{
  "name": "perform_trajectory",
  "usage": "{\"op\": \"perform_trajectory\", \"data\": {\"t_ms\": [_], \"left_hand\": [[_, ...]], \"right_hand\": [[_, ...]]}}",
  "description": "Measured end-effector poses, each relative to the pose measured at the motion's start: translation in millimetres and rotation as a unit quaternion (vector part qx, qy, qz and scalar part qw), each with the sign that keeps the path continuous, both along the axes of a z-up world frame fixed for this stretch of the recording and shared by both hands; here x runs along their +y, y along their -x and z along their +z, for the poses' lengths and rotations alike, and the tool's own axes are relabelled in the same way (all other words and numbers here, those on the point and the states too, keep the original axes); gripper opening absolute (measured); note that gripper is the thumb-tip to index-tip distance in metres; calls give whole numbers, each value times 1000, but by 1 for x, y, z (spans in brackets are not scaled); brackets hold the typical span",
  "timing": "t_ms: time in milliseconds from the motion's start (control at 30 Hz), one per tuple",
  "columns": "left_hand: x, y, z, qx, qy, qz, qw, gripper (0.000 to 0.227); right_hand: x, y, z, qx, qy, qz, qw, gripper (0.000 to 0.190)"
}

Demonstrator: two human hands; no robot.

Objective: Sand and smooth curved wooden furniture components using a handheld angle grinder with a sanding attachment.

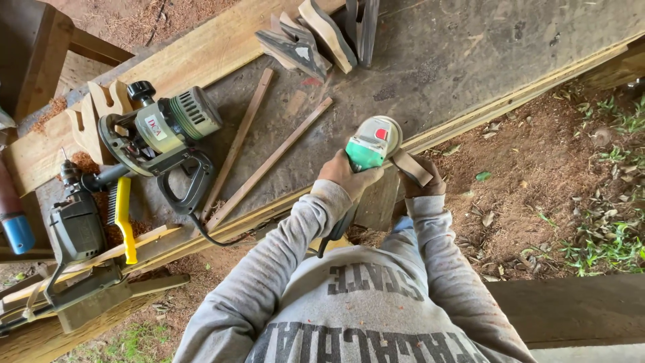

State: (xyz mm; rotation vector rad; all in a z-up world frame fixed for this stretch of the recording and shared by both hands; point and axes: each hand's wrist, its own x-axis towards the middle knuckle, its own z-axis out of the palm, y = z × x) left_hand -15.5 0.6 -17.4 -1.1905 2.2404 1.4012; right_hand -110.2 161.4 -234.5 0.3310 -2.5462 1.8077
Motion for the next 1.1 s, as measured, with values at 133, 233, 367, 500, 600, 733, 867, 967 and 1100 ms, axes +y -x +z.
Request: {"op": "perform_trajectory", "data": {"t_ms": [133, 233, 367, 500, 600, 733, 867, 967, 1100], "left_hand": [[-12, -2, -29, -22, 60, -13, 998, 71], [-13, -2, -34, -28, 74, -18, 997, 68], [-17, 0, -35, -43, 103, -26, 993, 68], [-24, 0, -29, -41, 106, -10, 993, 67], [-27, -2, -30, -51, 107, -2, 993, 69], [-20, -7, -19, -38, 69, -24, 997, 72], [-29, -2, -26, -34, 76, -11, 997, 71], [-31, 0, -24, -36, 88, -1, 996, 70], [-28, -3, -20, -39, 76, -22, 996, 77]], "right_hand": [[4, 0, -10, -3, -41, 1, 999, 51], [4, 1, -14, -13, -50, 0, 999, 51], [4, 0, -8, -36, -45, -9, 998, 50], [3, -1, -3, -22, -32, 2, 999, 48], [4, -3, -1, -17, -20, 4, 1000, 48], [4, -3, 6, -16, -9, 10, 1000, 49], [2, -6, 8, -17, 5, 0, 1000, 47], [0, -6, 10, -18, 14, 1, 1000, 47], [-1, 1, -15, -24, 21, -5, 999, 46]]}}
